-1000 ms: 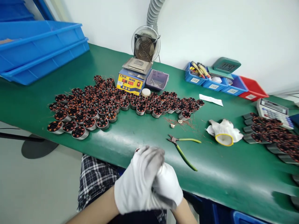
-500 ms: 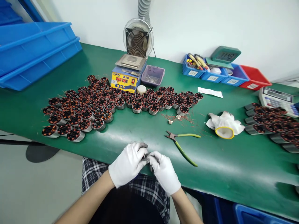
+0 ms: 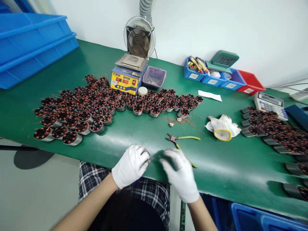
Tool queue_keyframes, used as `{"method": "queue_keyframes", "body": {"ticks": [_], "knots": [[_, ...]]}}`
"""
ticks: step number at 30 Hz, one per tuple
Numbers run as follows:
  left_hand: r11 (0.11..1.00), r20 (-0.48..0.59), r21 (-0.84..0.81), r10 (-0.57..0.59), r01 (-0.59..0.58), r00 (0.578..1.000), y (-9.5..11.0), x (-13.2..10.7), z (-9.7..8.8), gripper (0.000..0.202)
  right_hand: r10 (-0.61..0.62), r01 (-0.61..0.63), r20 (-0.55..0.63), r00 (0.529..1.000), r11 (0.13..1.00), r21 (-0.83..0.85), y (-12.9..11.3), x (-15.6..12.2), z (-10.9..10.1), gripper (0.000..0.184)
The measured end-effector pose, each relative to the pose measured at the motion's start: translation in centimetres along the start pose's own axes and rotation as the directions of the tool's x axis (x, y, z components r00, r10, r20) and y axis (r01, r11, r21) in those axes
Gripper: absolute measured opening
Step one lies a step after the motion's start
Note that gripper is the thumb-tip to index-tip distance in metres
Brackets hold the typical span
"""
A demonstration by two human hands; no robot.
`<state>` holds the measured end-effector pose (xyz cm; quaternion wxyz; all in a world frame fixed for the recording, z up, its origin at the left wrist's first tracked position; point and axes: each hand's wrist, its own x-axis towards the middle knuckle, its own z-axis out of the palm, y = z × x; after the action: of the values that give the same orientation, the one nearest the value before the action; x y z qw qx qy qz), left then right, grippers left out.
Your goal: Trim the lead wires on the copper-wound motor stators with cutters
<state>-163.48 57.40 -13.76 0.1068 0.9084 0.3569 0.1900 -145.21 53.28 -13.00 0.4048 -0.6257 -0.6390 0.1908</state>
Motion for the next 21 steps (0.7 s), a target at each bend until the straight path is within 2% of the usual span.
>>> {"method": "queue_keyframes", "body": {"ticks": [2, 3, 5, 6, 9, 10, 13, 16, 19, 21], "knots": [[1.0, 0.016, 0.004, -0.004, 0.004, 1.0, 0.0, 0.0, -0.1, 0.01, -0.272, 0.287, 0.133, 0.953, 0.952, -0.106, -0.5, -0.3, 1.4, 0.012], [1.0, 0.027, -0.005, -0.006, 0.006, 1.0, 0.0, 0.0, -0.3, 0.009, -0.35, 0.375, 0.17, 0.921, 0.916, -0.144, -0.6, -0.3, 2.1, 0.015], [0.997, 0.042, -0.074, -0.036, 0.039, 0.998, 0.0, -0.2, -0.5, 0.006, -0.41, 0.445, 0.195, 0.891, 0.872, -0.201, -0.5, -0.4, 3.2, 0.022], [0.989, 0.041, -0.127, -0.072, 0.077, 0.997, -0.2, -0.4, -0.7, 0.013, -0.402, 0.437, 0.192, 0.895, 0.874, -0.212, -0.4, -0.4, 3.5, 0.024], [0.946, 0.05, -0.239, -0.213, 0.219, 0.976, -0.9, -0.9, -1.0, 0.061, -0.321, 0.347, 0.161, 0.933, 0.922, -0.172, 0.1, -0.4, 4.1, 0.024], [0.936, 0.062, -0.244, -0.247, 0.255, 0.967, -1.2, -1.1, -1.0, 0.067, -0.309, 0.332, 0.155, 0.938, 0.931, -0.154, 0.2, -0.4, 4.1, 0.024], [0.904, 0.081, -0.294, -0.3, 0.31, 0.951, -1.7, -1.4, -1.0, 0.054, -0.354, 0.373, 0.134, 0.926, 0.911, -0.175, -0.3, -0.4, 3.8, 0.029], [0.791, 0.082, -0.493, -0.371, 0.361, 0.925, -1.0, -1.3, -1.6, 0.054, -0.402, 0.412, 0.09, 0.911, 0.888, -0.204, -1.5, -0.2, 2.8, 0.033], [0.618, 0.092, -0.69, -0.44, 0.376, 0.893, 0.4, -1.0, -3.0, 0.044, -0.317, 0.32, 0.05, 0.947, 0.945, -0.064, -3.2, 0.1, 1.7, 0.026], [0.577, 0.037, -0.77, -0.389, 0.274, 0.921, 1.2, -1.0, -3.9, 0.021, -0.188, 0.182, 0.075, 0.979, 0.98, 0.076, -4.2, 0.4, 1.2, 0.021]]}}
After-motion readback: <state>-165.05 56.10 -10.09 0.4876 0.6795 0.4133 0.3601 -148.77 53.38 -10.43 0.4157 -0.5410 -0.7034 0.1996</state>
